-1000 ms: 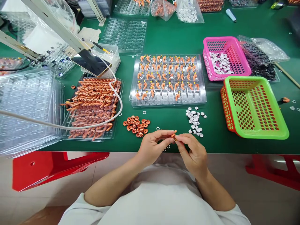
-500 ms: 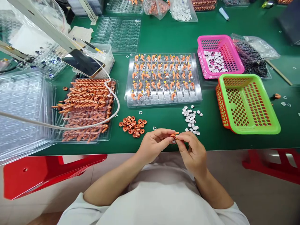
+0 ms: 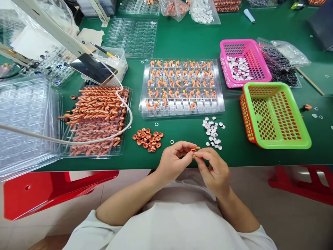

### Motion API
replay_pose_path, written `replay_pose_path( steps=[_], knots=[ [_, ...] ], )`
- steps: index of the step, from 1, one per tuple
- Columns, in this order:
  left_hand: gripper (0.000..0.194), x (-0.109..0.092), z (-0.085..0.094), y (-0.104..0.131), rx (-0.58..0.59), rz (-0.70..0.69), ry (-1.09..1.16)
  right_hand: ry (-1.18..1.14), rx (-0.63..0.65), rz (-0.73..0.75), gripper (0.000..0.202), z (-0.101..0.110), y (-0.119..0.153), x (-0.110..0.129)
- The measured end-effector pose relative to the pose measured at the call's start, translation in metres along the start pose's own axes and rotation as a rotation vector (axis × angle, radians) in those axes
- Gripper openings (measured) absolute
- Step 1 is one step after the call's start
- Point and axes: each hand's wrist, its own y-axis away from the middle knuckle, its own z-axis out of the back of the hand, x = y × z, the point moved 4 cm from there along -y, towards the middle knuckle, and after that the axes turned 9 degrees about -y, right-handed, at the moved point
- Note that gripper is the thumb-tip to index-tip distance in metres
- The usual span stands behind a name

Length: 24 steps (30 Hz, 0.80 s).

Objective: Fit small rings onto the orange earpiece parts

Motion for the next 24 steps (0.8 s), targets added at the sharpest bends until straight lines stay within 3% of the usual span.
replay_pose_path(
  steps=[12, 19, 24],
  knots=[
    [0.026, -0.0011, 0.0053, 0.0059, 0.056, -0.090, -0.183, 0.207, -0.050, 0.064, 0.027, -0.0002, -0.0008, 0.0006],
    [0.026, -0.0054, 0.0083, 0.0069, 0.065, -0.199, -0.303, 0.153, 0.093, -0.006, 0.023, 0.0036, -0.0033, -0.0033],
    [0.026, -0.0044, 0.0088, 0.0066, 0.115, -0.169, -0.287, 0.159, 0.176, -0.002, 0.024, 0.0073, -0.0065, -0.0029]
  ],
)
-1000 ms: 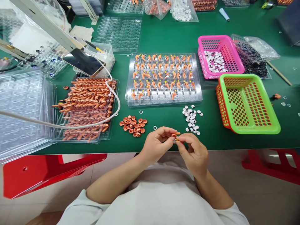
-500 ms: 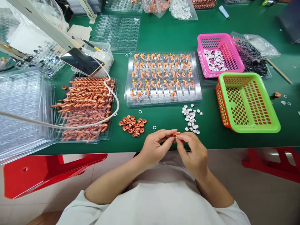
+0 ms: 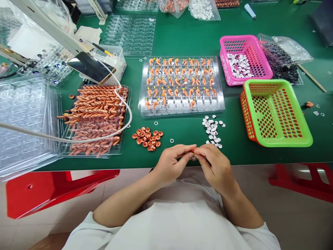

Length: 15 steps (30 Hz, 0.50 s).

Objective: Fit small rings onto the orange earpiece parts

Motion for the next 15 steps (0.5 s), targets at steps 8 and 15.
replay_pose_path(
  steps=[8, 15],
  knots=[
    [0.025, 0.006, -0.002, 0.002, 0.091, 0.069, 0.082, -0.118, 0.035, -0.215, 0.009, 0.006, -0.009, -0.003],
    [0.022, 0.006, -0.001, 0.002, 0.089, 0.177, 0.226, -0.162, 0.044, -0.279, 0.007, 0.006, -0.012, -0.007]
  ],
)
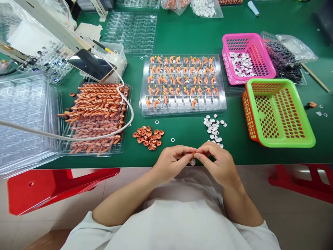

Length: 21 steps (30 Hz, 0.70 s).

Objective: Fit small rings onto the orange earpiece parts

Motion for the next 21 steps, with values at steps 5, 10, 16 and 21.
replay_pose_path(
  steps=[5, 10, 16, 21],
  knots=[
    [0.019, 0.003, 0.000, 0.000, -0.091, 0.065, 0.044, -0.042, -0.045, -0.007, 0.007, -0.009, 0.004, -0.004],
    [0.020, 0.006, -0.003, 0.002, -0.147, 0.060, 0.030, -0.071, -0.113, -0.061, 0.010, -0.017, 0.005, -0.006],
    [0.022, 0.011, -0.004, 0.004, -0.177, 0.066, 0.001, -0.024, -0.091, 0.037, 0.010, -0.019, 0.005, -0.005],
    [0.021, 0.006, -0.001, 0.008, -0.214, -0.008, -0.139, -0.043, -0.047, 0.028, 0.009, -0.020, 0.005, -0.008]
  ],
)
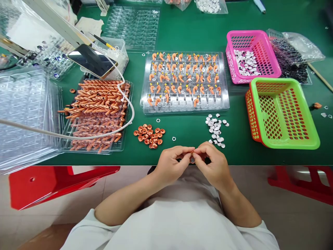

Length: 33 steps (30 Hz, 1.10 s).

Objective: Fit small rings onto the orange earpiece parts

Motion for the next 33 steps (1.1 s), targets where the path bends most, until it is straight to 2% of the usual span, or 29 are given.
replay_pose_path(
  steps=[5, 12, 17, 22, 26, 28, 33],
  knots=[
    [0.021, -0.005, 0.000, 0.001, 0.025, -0.021, -0.014, -0.018, 0.054, -0.046, 0.011, 0.004, -0.002, 0.001],
    [0.022, -0.006, -0.002, 0.000, 0.017, -0.001, 0.012, -0.003, 0.044, 0.009, 0.013, 0.004, -0.005, 0.004],
    [0.021, -0.003, 0.000, -0.001, -0.019, 0.018, -0.037, 0.077, 0.016, 0.105, 0.014, -0.003, -0.006, 0.006],
    [0.020, -0.004, 0.003, -0.007, 0.013, 0.040, -0.062, 0.186, 0.049, 0.185, 0.015, -0.007, -0.009, 0.008],
    [0.016, -0.005, 0.004, -0.013, 0.052, 0.094, 0.017, 0.105, 0.133, 0.152, 0.013, -0.002, -0.013, 0.008],
    [0.014, -0.005, 0.006, -0.015, 0.050, 0.123, 0.104, 0.063, 0.133, 0.153, 0.012, 0.003, -0.013, 0.009],
    [0.012, -0.010, 0.010, -0.019, 0.011, 0.209, 0.248, 0.171, 0.047, 0.369, 0.036, 0.005, 0.003, 0.012]
  ],
)
